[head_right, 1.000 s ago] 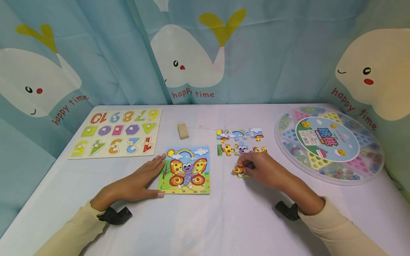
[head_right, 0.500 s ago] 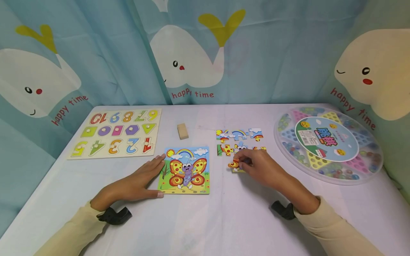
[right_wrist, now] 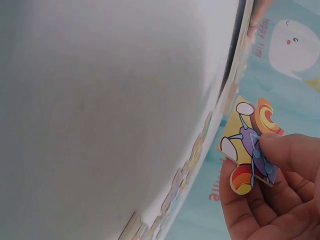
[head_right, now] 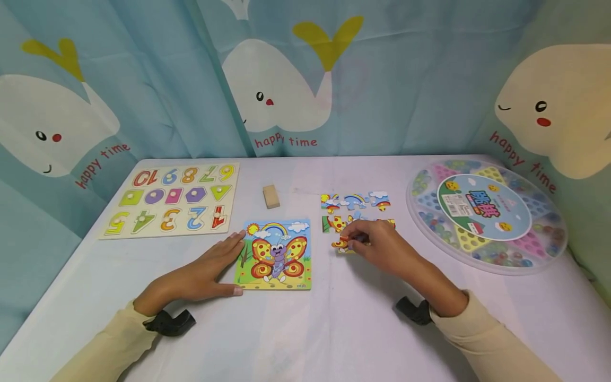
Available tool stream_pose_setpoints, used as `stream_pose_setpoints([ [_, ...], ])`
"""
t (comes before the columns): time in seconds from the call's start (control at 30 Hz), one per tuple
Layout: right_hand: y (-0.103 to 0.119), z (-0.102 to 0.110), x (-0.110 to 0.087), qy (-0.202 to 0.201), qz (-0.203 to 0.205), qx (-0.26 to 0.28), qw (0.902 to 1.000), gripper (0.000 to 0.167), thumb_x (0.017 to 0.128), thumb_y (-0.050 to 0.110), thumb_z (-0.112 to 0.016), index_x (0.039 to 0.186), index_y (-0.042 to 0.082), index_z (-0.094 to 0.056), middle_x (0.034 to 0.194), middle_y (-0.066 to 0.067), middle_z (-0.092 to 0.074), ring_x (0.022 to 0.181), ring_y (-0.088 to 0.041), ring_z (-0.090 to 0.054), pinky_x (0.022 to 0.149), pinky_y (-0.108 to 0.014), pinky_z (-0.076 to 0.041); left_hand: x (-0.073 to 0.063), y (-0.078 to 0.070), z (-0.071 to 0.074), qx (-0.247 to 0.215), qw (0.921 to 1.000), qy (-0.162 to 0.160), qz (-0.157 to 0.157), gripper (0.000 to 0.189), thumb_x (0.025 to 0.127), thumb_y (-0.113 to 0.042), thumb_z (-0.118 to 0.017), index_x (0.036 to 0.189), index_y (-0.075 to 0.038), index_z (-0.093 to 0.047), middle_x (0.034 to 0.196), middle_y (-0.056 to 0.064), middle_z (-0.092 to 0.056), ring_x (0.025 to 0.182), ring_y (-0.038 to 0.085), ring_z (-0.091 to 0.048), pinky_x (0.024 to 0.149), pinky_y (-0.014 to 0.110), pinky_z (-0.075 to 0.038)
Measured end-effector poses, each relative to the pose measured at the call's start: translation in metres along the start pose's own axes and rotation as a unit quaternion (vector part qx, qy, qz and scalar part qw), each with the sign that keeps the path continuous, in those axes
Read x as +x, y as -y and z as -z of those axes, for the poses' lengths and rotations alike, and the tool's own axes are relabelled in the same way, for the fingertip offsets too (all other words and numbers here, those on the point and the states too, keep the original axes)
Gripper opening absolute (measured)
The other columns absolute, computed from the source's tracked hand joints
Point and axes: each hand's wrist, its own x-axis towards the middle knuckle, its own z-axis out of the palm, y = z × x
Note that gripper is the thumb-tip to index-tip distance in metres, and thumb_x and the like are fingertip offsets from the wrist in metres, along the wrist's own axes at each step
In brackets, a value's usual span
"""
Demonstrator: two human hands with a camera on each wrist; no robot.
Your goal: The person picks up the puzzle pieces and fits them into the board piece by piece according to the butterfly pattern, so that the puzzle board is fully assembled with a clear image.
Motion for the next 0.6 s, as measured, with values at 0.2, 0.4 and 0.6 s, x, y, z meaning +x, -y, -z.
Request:
stream_pose_setpoints([
  [0.2,0.005,-0.004,0.004,-0.005,0.0,0.014,0.9999,0.019,0.083,-0.011,-0.067,0.091,0.006,-0.07,0.085,0.003,-0.068,0.074,-0.01,-0.063,0.066,-0.025,-0.055,0.0,0.0,0.001,0.001,1.0,-0.001,-0.004,0.101,0.086,-0.053,-0.068,0.155,-0.004,-0.013,0.163,0.002,0.005,0.147,0.019,0.005,0.118,0.041,-0.005],
  [0.4,0.01,-0.004,0.008,-0.017,0.01,0.021,0.9996,0.018,0.084,-0.011,-0.067,0.092,0.005,-0.07,0.085,0.003,-0.069,0.074,-0.011,-0.064,0.067,-0.025,-0.055,0.0,0.001,0.0,0.003,1.0,-0.001,-0.006,0.101,0.086,-0.053,-0.068,0.156,-0.004,-0.012,0.163,0.002,0.004,0.147,0.019,0.005,0.118,0.041,-0.005],
  [0.6,0.014,-0.008,0.013,-0.014,0.019,0.036,0.9991,0.016,0.084,-0.008,-0.069,0.093,0.006,-0.07,0.085,0.004,-0.069,0.074,-0.012,-0.064,0.066,-0.025,-0.054,-0.001,0.001,0.001,0.003,1.0,-0.002,-0.001,0.101,0.086,-0.054,-0.068,0.156,-0.005,-0.013,0.163,0.001,0.004,0.147,0.019,0.004,0.118,0.041,-0.006],
])
